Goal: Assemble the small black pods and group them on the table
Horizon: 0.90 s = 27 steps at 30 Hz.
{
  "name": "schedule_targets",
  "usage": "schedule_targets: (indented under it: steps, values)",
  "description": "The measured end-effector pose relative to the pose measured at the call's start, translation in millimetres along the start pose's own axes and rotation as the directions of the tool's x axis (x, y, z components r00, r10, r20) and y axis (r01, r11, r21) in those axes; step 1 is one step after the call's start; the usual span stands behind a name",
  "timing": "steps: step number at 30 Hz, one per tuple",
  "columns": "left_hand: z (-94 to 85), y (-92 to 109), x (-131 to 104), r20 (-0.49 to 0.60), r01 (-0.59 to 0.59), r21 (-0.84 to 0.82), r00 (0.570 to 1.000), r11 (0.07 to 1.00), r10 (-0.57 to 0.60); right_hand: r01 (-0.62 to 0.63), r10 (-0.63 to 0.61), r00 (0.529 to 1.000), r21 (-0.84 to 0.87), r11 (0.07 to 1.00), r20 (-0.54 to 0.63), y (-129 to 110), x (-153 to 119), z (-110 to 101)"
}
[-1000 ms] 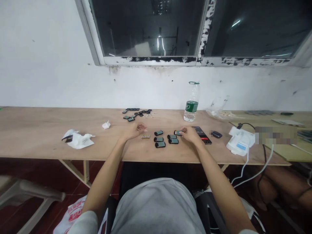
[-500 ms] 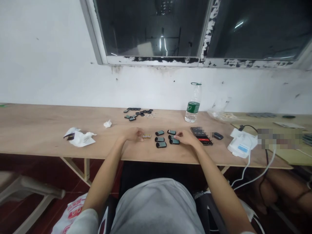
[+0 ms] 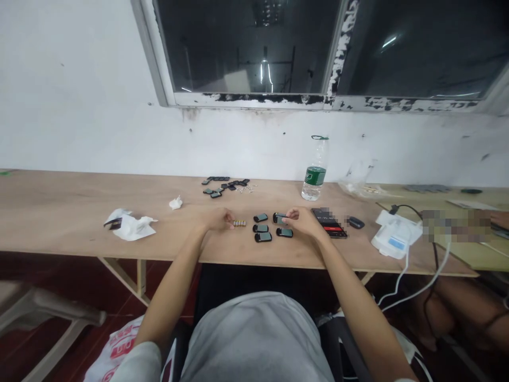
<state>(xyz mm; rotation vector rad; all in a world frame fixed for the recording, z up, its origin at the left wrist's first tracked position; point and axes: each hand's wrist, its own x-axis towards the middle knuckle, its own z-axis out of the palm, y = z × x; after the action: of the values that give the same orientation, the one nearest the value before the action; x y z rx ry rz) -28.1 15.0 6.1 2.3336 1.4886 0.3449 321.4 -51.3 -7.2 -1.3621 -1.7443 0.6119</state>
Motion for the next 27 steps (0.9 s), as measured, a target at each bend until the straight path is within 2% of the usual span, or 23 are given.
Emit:
schedule_targets:
  steps: [7, 12, 16, 20, 23, 27]
  values:
    - [-1.2, 5.9, -3.2, 0.015, -0.037, 0.059, 0.999, 0.998, 0.036, 0.102, -0.092, 0.987, 0.077, 0.992, -0.131, -24.3, 1.8, -0.1]
    - [-1.9, 8.3, -6.3, 0.001, -0.072, 0.105, 0.997, 0.992, 0.072, 0.164, -0.147, 0.979, 0.118, 0.979, -0.141, -39.6, 7.3, 9.9]
    - [-2.9, 14.3, -10.4, -0.068, -0.11, -0.018, 0.992, 0.994, 0.109, 0.175, -0.153, 0.98, 0.192, 0.966, -0.124, -41.7, 11.2, 20.8]
    - [-1.1, 37.1, -16.9, -0.16, -0.314, -0.232, 0.946, 0.921, 0.282, 0.165, -0.144, 0.985, 0.263, 0.95, -0.1, -37.3, 15.0, 27.3]
    - [2.0, 62.7, -22.4, -0.237, -0.424, -0.232, 0.897, 0.875, 0.372, 0.147, -0.134, 0.989, 0.3, 0.942, -0.066, -36.6, 14.7, 31.0]
    - [5.8, 87.5, -27.2, -0.312, -0.494, -0.187, 0.85, 0.849, 0.425, 0.132, -0.128, 0.991, 0.323, 0.937, -0.033, -41.5, 10.2, 36.7]
